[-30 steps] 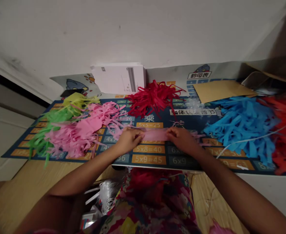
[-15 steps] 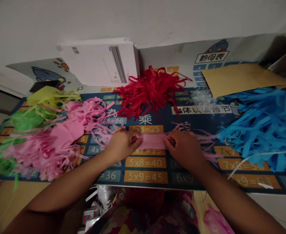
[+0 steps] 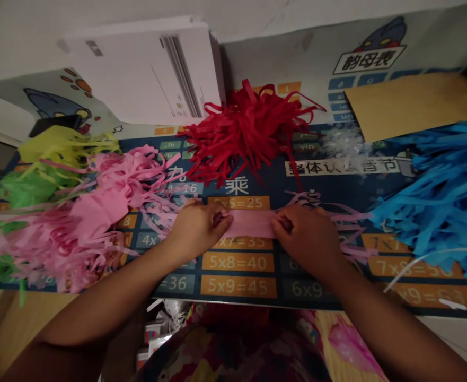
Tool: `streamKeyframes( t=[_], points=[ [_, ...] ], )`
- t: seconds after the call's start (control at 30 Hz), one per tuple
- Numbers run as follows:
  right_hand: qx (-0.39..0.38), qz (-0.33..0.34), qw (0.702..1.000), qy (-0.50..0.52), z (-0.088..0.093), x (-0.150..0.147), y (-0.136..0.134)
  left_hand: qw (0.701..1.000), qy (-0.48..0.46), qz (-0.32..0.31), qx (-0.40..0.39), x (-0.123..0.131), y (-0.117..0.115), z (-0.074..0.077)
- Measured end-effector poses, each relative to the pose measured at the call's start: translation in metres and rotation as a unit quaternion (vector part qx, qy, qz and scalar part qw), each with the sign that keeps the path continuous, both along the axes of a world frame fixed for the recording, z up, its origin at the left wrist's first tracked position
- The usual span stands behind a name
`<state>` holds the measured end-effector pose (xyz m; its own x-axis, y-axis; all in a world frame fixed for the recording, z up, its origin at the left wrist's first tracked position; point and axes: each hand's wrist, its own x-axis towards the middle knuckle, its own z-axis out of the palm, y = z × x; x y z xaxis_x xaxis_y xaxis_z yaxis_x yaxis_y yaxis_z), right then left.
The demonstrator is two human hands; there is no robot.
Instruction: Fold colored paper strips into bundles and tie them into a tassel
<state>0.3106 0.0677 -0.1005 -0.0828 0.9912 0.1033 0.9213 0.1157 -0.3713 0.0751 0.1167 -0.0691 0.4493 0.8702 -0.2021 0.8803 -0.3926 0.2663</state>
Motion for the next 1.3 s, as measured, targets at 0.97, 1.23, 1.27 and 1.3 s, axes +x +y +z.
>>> streamKeyframes(
  t=[0.97,1.23,1.27,1.3],
  points=[
    [0.113,0.204,0.972,-0.006,-0.006,0.01,0.017,0.927,-0.088,-0.259,0.257,-0.017,-0.005,-0.011],
    [0.1,0.228,0.967,0.052,-0.012,0.019,0.011,0.94,-0.138,-0.229,0.211,-0.03,-0.008,-0.017],
    [0.094,0.228,0.968,0.057,-0.012,0.02,0.011,0.942,-0.135,-0.224,0.21,-0.03,-0.009,-0.016],
    [0.089,0.226,0.968,0.061,-0.012,0.02,0.011,0.944,-0.133,-0.218,0.21,-0.029,-0.01,-0.016]
  ],
)
